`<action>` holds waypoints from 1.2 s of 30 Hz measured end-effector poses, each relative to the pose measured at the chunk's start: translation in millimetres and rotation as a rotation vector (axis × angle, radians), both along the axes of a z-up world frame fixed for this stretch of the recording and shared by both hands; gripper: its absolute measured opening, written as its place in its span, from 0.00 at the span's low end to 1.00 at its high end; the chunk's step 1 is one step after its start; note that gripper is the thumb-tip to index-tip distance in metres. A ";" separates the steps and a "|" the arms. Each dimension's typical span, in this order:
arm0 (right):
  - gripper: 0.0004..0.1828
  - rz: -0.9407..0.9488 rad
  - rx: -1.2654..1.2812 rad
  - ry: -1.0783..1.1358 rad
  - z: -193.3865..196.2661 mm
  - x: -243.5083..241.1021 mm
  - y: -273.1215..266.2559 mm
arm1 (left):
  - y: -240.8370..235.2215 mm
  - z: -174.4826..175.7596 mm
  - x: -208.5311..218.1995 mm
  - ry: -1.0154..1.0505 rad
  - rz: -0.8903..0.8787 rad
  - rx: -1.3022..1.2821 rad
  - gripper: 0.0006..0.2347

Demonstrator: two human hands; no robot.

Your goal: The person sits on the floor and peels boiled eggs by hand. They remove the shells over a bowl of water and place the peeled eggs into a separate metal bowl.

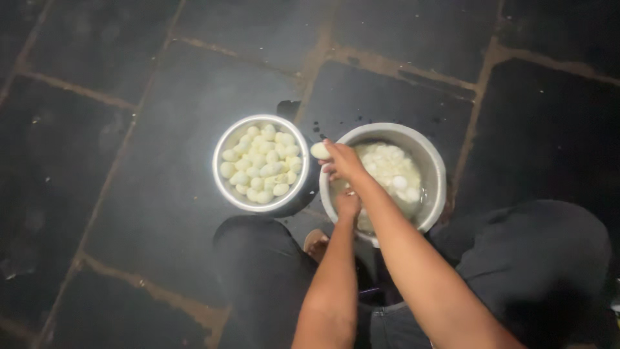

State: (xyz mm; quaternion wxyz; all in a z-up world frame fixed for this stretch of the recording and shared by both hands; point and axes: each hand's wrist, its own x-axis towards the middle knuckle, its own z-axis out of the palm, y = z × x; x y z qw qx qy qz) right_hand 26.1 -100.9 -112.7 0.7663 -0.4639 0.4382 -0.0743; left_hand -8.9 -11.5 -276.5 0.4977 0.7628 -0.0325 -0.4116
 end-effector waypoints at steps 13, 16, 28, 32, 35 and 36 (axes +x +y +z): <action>0.28 0.421 -0.863 0.184 -50.4 -81.0 -13.5 | -0.8 39.9 18.1 0.280 0.122 -0.193 0.15; 0.28 0.444 -0.723 0.234 -77.2 -110.9 -8.5 | -2.0 45.0 9.8 0.283 0.070 -0.080 0.20; 0.18 0.785 -0.508 0.559 -113.1 -159.3 -6.2 | -11.7 56.6 0.4 -0.001 -0.310 -0.074 0.18; 0.21 0.108 -0.228 0.326 -82.5 -140.9 -32.4 | -19.1 58.8 8.3 0.518 -0.141 -0.306 0.17; 0.20 0.145 -0.316 0.182 -43.3 -132.9 -43.6 | -33.9 64.3 14.0 0.366 -0.162 -0.379 0.12; 0.21 0.171 -0.340 0.119 -25.0 -129.0 -44.2 | -38.3 69.0 15.5 0.265 -0.176 -0.365 0.12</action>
